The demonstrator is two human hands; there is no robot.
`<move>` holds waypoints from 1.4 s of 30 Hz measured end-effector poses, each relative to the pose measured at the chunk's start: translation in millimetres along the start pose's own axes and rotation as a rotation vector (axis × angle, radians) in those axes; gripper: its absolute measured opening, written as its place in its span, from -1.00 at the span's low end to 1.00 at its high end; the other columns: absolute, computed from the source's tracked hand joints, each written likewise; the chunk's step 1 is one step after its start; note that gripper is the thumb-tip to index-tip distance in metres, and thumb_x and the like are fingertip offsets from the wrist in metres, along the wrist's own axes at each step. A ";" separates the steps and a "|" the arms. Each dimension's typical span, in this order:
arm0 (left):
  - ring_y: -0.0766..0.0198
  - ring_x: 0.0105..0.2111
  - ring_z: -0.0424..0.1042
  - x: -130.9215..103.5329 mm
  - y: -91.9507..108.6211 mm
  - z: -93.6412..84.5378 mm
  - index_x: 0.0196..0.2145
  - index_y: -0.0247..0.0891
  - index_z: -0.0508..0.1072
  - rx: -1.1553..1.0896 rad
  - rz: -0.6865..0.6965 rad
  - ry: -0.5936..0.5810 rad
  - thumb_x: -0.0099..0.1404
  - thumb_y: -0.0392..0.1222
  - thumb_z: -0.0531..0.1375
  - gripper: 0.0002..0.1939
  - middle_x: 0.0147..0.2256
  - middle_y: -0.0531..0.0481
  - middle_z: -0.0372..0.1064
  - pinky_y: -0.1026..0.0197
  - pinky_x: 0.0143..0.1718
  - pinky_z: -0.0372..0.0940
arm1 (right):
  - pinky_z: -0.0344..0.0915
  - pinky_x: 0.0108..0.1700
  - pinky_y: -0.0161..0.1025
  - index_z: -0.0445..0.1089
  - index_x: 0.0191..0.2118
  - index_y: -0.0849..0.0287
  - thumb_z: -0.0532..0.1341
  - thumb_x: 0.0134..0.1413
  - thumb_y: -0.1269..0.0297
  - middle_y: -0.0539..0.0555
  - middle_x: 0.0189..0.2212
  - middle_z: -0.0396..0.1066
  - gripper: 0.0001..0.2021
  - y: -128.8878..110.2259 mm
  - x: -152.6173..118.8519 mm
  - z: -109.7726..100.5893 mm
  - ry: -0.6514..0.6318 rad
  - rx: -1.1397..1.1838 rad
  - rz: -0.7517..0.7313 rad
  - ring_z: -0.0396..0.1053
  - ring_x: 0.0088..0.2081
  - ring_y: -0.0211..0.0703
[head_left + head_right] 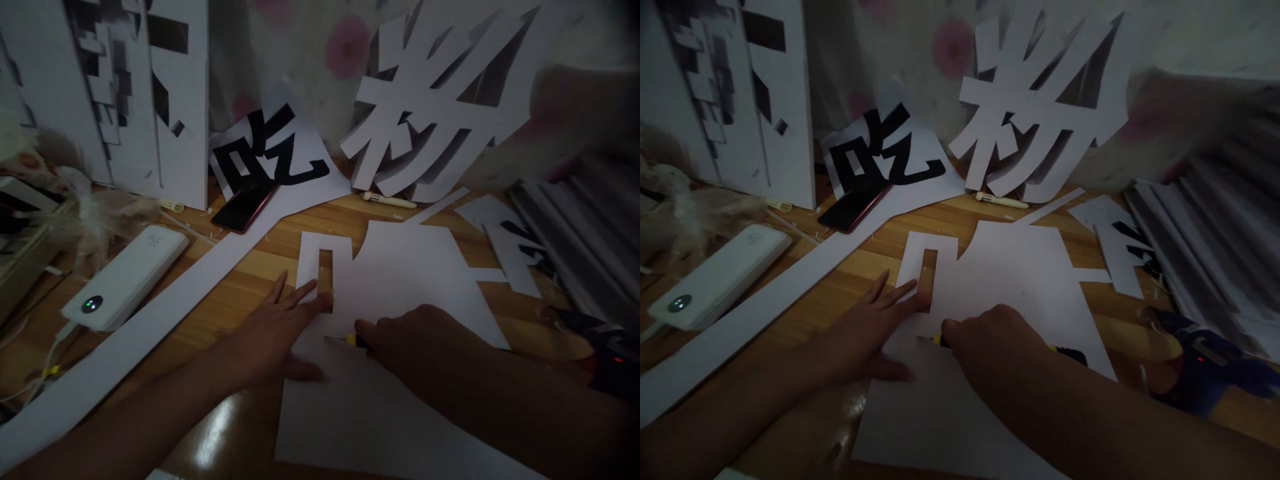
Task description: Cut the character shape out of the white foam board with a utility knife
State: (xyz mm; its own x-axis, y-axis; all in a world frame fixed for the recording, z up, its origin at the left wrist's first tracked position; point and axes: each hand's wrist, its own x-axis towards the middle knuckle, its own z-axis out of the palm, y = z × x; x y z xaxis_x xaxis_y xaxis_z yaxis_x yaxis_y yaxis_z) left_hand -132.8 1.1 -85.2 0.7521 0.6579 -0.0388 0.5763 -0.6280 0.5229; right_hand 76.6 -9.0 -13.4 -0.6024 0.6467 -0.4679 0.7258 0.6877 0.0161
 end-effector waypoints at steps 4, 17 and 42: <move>0.03 0.25 -0.21 -0.4 0.5 0.2 0.22 -0.14 -0.12 -0.027 -0.020 -0.001 -0.03 0.21 0.25 -0.01 0.19 -0.17 0.02 -0.16 0.20 -0.48 | -0.02 -0.63 -0.26 0.31 -0.40 0.11 0.27 -0.21 0.27 -0.03 -0.66 0.33 -0.83 0.5 -1.0 0.7 0.014 0.003 0.009 0.28 -0.68 -0.20; 0.01 0.24 -0.22 -1.0 2.6 -1.7 0.22 -0.20 -0.09 -0.035 -0.007 0.016 -0.08 0.18 0.29 0.02 0.19 -0.19 0.04 -0.19 0.20 -0.48 | -0.02 -0.63 -0.26 0.30 -0.38 0.10 0.23 -0.17 0.37 -0.02 -0.60 0.39 -0.86 -3.9 -4.4 4.7 0.071 -0.068 0.014 0.36 -0.63 -0.15; -0.02 0.23 -0.15 0.6 0.9 -1.0 0.23 -0.14 -0.13 -0.071 -0.043 -0.004 -0.16 0.18 0.34 0.11 0.19 -0.12 0.04 -0.25 0.19 -0.49 | -0.07 -0.59 -0.26 0.24 -0.42 0.03 0.10 0.09 0.24 -0.12 -0.58 0.38 -0.91 13.3 -30.0 23.3 0.292 0.170 0.099 0.36 -0.60 -0.18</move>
State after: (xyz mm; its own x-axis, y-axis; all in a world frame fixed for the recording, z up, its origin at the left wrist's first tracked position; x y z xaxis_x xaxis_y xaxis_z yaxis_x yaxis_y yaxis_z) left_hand -132.1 1.3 -83.9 0.7285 0.6819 -0.0656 0.5839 -0.5680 0.5800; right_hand 112.0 -27.0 -19.8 -0.5780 0.7914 -0.1989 0.8156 0.5680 -0.1102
